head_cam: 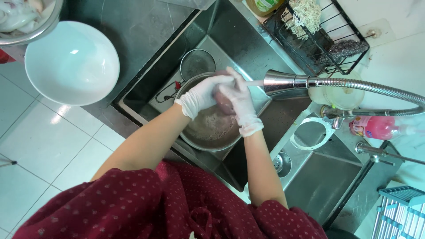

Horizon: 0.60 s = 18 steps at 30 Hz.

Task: Washing and cleaning an animal liver in a kitchen sink using water and liquid from a bottle, including trimming with scissors.

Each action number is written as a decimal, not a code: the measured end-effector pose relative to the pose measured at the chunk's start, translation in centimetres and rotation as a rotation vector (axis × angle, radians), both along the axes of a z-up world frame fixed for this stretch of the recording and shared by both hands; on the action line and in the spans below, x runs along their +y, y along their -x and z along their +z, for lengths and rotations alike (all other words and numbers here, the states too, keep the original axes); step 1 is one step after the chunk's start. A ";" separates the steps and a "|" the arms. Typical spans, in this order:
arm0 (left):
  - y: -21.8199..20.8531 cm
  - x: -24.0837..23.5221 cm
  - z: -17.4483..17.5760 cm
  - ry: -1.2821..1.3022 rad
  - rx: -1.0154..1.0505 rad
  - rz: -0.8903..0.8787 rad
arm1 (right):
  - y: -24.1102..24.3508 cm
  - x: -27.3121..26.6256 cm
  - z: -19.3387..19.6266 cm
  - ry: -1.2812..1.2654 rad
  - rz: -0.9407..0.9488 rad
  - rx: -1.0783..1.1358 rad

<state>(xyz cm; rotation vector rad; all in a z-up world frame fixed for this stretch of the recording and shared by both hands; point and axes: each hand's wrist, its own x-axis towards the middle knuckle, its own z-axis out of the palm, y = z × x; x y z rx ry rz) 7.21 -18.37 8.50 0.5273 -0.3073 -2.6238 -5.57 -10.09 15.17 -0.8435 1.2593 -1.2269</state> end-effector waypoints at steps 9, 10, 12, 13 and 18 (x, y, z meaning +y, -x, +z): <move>3.6 -0.4 1.5 -0.103 -0.137 0.095 | -1.2 4.3 3.7 0.087 -0.197 0.076; 3.9 -0.3 2.3 -0.108 -0.198 0.136 | -0.7 4.8 2.9 0.054 -0.261 0.086; 3.7 -0.5 4.7 -0.109 -0.237 0.177 | 0.9 6.0 0.5 -0.026 -0.304 0.110; 3.6 -0.7 5.9 -0.113 -0.278 0.223 | 1.7 6.6 -0.7 -0.108 -0.341 0.132; 4.6 -2.6 -0.9 0.064 -0.047 0.236 | 3.1 9.0 -2.9 -0.027 -0.374 0.062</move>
